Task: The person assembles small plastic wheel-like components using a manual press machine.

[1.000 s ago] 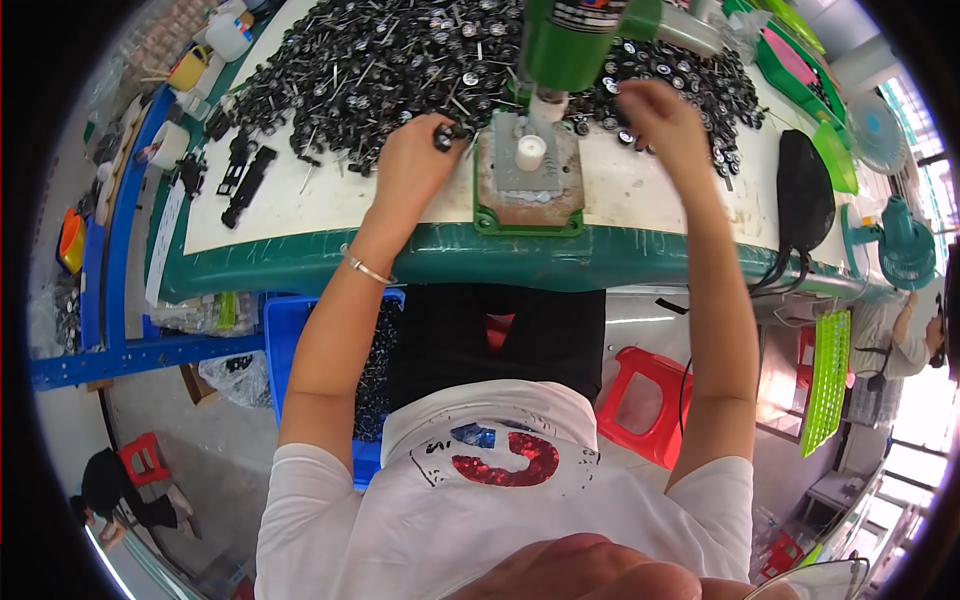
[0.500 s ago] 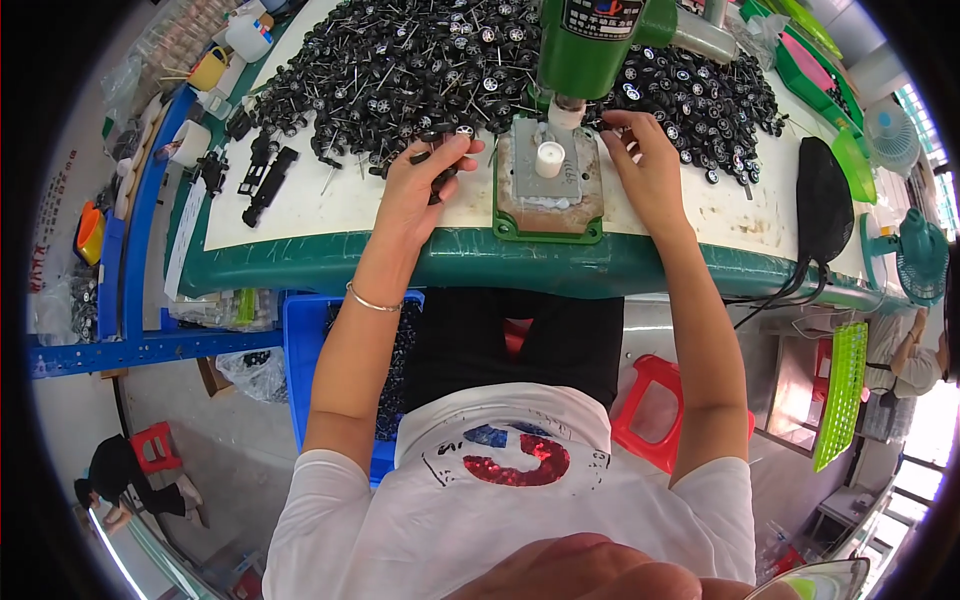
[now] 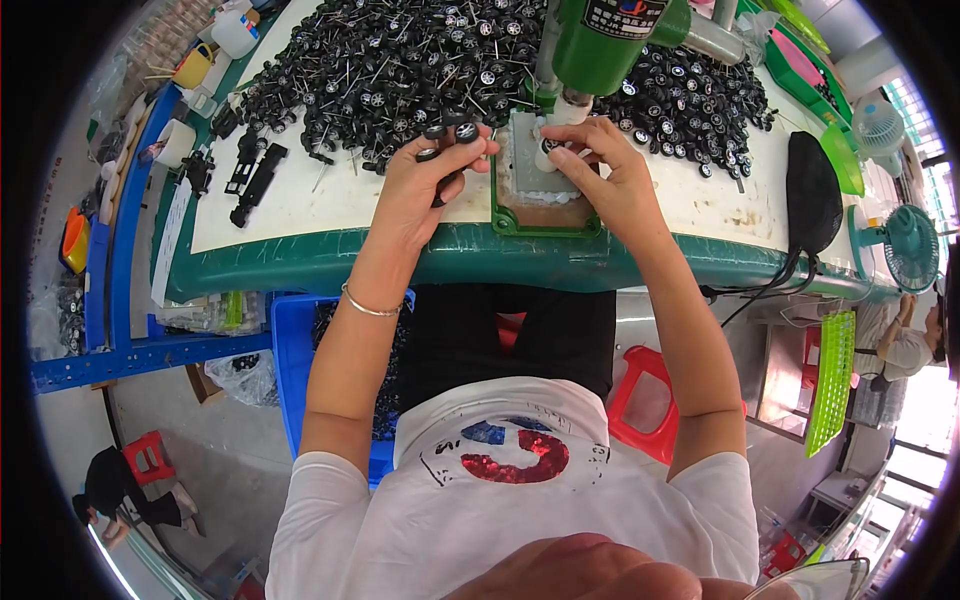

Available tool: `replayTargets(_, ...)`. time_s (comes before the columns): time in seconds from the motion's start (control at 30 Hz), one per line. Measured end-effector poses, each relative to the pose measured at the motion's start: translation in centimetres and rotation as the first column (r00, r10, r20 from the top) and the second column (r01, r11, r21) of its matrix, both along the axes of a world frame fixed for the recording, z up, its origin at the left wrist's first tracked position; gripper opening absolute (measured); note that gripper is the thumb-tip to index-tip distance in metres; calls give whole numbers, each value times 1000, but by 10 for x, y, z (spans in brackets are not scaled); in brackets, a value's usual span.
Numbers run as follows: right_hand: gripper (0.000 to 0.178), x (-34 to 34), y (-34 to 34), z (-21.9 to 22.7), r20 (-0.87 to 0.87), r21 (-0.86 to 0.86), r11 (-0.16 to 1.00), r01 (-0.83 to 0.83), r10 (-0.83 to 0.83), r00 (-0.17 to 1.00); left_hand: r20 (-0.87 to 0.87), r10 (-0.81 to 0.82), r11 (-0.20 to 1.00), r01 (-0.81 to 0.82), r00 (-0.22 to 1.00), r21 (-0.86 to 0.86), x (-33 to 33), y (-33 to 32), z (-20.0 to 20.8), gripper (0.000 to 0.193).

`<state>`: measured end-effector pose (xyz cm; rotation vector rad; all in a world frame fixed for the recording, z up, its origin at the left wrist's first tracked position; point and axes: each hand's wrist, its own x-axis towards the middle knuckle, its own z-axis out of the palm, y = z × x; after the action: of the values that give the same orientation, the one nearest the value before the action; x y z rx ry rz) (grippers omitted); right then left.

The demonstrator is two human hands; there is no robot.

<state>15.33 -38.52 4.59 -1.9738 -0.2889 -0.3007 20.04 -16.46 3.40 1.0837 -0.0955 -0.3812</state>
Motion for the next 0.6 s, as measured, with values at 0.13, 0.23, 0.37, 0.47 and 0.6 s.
replayTargets(0.13, 33, 2, -3, -4, -26, 4, 1000, -23, 23, 999, 123, -7, 977, -19, 992, 212, -4, -14, 15, 18)
replayTargets(0.23, 41, 1, -11, -12, -89, 256, 966, 37, -14, 996, 274, -27, 958, -53, 961, 281, -8, -28, 24, 18)
replayTargets(0.37, 44, 0, -29, 5, -66, 327, 942, 75, -56, 996, 381, -79, 933, -66, 921, 353, 1, -33, 17, 20)
replayTargets(0.47, 38, 2, -47, 27, -11, 364, 921, 140, -146, 989, 384, -111, 898, -73, 917, 434, -2, -41, 34, 22)
replayTargets(0.6, 33, 14, -70, 63, 58, 488, 862, 134, -186, 981, 390, -94, 909, -80, 916, 408, 5, -49, 27, 25)
